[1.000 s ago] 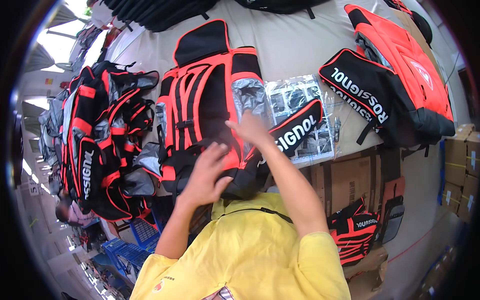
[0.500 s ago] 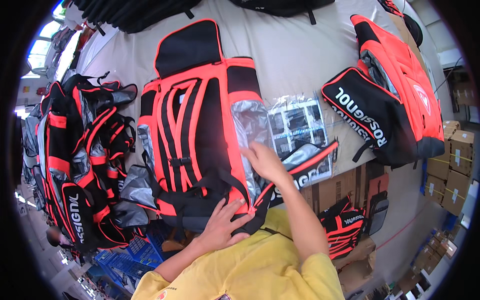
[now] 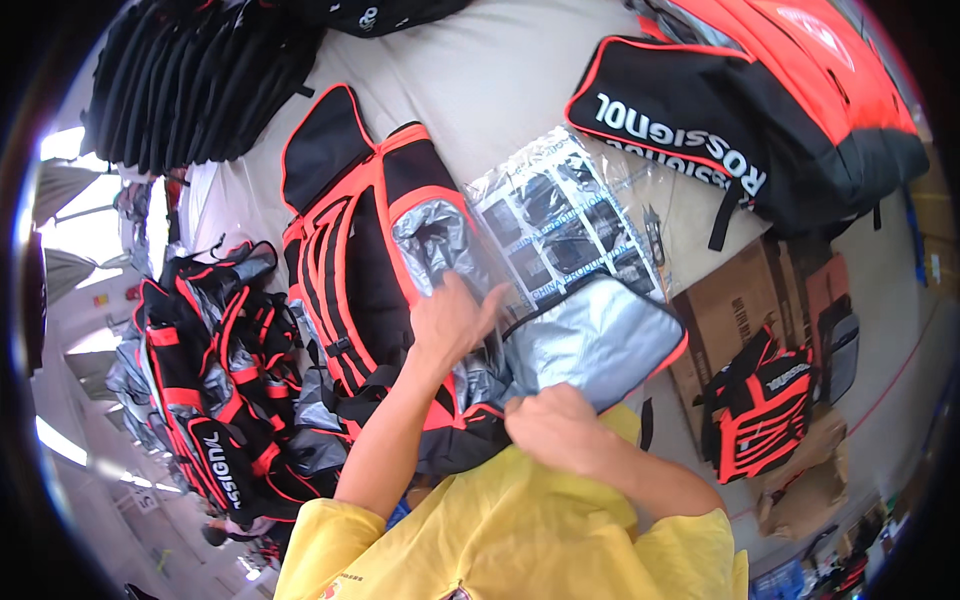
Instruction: Inspecting and organizing manufactured backpacks on an assembly table.
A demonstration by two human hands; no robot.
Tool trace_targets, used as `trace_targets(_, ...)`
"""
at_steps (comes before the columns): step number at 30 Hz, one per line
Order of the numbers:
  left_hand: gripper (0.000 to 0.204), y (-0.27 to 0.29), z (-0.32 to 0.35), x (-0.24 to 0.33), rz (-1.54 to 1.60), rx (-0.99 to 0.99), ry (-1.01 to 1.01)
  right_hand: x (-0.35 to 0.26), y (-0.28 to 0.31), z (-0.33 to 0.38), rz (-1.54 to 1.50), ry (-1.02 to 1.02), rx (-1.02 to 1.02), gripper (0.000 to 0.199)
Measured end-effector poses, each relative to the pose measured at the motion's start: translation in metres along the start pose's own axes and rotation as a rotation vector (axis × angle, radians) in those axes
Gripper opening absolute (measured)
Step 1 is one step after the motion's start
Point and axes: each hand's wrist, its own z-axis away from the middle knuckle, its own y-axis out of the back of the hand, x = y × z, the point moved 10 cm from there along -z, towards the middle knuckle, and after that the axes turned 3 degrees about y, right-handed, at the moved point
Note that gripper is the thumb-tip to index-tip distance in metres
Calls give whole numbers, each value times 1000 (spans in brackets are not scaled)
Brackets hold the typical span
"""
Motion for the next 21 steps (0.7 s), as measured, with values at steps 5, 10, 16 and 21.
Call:
trace_targets(5,56,-35,-25,-33,-299,93,5,-36,5,20,-212,168,154,13)
trace_targets(10,31,-28,12,-112,751,-233,178,-37,6,33,-507,258,223,39)
trace_targets(16,26,-12,66,-155,1603,-5,163,-63,0,30,-537,406,111,42)
trace_targets(21,27,-15,86,-147,1661,-57,38,-76,-11,33,-483,450,-30,47)
